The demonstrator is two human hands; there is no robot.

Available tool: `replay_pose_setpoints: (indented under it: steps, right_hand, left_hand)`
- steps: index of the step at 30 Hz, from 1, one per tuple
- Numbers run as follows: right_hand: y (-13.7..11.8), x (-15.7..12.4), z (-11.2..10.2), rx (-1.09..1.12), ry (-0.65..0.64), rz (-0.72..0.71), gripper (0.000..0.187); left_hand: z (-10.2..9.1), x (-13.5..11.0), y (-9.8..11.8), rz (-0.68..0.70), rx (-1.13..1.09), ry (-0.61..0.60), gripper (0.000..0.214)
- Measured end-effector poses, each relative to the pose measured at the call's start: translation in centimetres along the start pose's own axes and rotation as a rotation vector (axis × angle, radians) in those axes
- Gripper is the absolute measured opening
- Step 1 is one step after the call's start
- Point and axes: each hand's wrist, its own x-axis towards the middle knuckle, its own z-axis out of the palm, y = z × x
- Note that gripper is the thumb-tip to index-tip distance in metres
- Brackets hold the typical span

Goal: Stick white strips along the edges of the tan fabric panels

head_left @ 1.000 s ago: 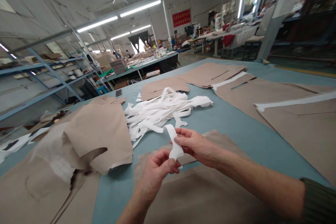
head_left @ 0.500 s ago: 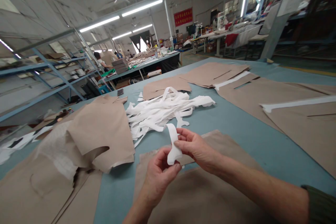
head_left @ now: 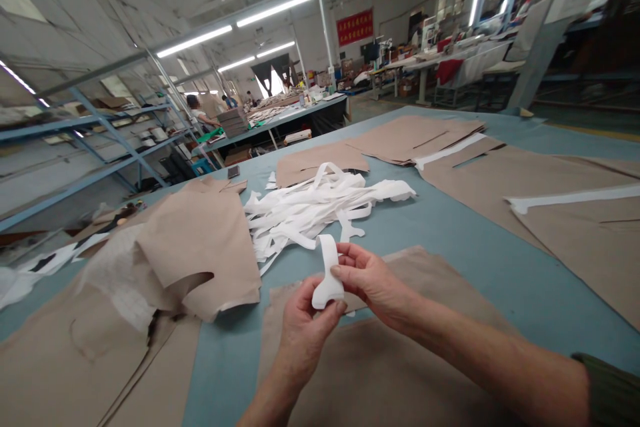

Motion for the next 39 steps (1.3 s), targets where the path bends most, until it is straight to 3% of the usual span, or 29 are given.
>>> replay_pose_setpoints:
  steps: [15,20,22,25,27,28,30,32,34,39]
  right_hand:
    - [0.6,-0.1,0.6,0.006,0.02,-0.011,0.056]
    - [0.3,0.5,-0.5,-0.272,0.015,-0.047,0.053]
    - [-0.1,0.7,-1.4,-0.476,0.12,-0.188,0.053]
    - [-1.1,0.6,-2.5,-0.881,0.219,-0.671,0.047]
    - [-1.7,0.2,-2.5,-1.181,0.12,-1.029,0.037]
    - [-1.9,0.0,-2.4,-1.281,0.026,-1.142,0.033]
    - [-2.1,-0.2,-2.0,-1.389,-0.146,-1.23,0.026]
    - [-2.0,-0.1,-1.6,-1.387,-0.218,-1.21,0.02]
    - [-2.0,0.1,-1.4,-1.333,-0.21,-1.148,0.015]
    - [-2.1,-0.1,-1.5,-1.146,-0.239,-0.866,0.013]
  left_hand:
    - [-0.2,0.1,0.2,0.029,0.081,0.095,0.016]
    - [-0.5,0.2,-0.1,0.008,0.029,0.122,0.02]
    - [-0.8,0.2,-0.4,-0.007,-0.008,0.15,0.023]
    - [-1.3,0.5,-0.6,-0.008,-0.018,0.172,0.025]
    - [-1.6,0.6,-0.5,-0.004,-0.021,0.171,0.026]
    - [-1.7,0.7,-0.4,0.001,-0.023,0.163,0.026]
    - [-1.9,0.8,-0.1,0.025,-0.011,0.129,0.027]
    - [-2.2,0.9,0.2,0.065,0.042,0.088,0.026]
    - [-2.5,1.1,0.5,0.109,0.125,0.052,0.022]
    - [-3.0,1.8,1.7,0.187,0.286,-0.02,0.016]
